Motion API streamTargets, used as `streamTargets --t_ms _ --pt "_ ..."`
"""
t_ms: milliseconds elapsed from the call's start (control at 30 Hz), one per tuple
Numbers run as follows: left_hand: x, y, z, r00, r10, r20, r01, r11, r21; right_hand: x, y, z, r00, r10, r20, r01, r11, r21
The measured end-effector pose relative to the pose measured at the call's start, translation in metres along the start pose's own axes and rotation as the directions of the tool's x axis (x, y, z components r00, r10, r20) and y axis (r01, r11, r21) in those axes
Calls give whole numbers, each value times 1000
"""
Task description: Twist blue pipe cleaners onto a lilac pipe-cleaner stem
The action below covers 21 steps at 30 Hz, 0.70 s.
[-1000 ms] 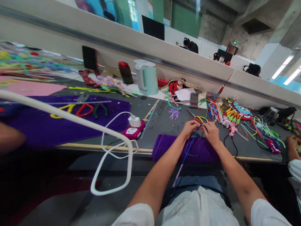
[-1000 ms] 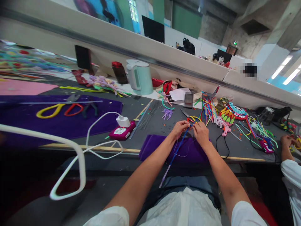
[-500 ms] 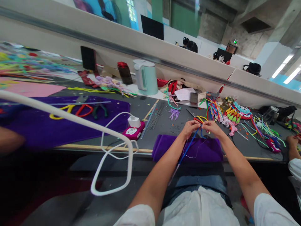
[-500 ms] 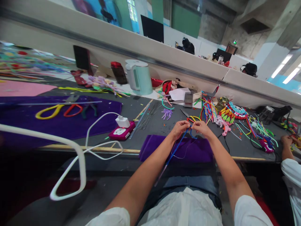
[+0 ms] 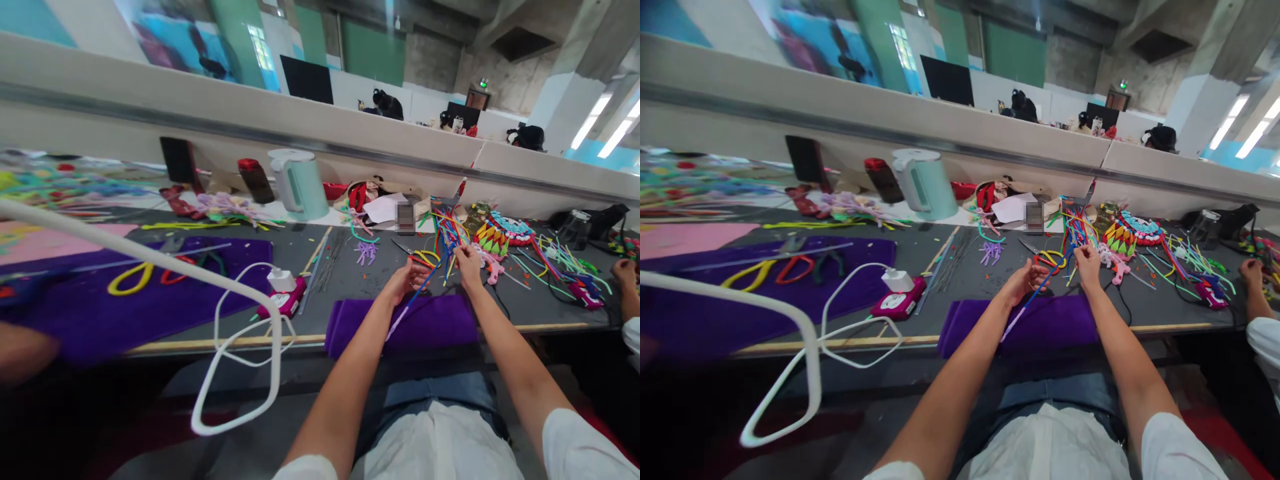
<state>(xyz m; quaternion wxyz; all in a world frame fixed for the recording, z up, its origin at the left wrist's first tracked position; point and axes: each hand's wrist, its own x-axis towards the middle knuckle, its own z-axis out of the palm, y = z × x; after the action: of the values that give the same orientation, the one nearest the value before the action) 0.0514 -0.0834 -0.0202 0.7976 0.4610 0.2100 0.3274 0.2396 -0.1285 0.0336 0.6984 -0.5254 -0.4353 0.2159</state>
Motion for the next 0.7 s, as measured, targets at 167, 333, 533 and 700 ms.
streamTargets --t_ms 167,333,533,700 --pt "-10 1 5 999 -45 26 42 993 109 6 19 -3 983 118 -142 -94 982 166" --pt "-17 -3 9 994 -74 81 58 982 181 6 33 -4 942 310 -126 -253 906 339" --pt "-15 -3 11 997 -69 39 59 974 219 14 24 -20 904 423 62 -413 826 383" --pt "-19 -3 11 998 -55 12 51 966 253 26 11 -29 843 495 213 -537 749 388"
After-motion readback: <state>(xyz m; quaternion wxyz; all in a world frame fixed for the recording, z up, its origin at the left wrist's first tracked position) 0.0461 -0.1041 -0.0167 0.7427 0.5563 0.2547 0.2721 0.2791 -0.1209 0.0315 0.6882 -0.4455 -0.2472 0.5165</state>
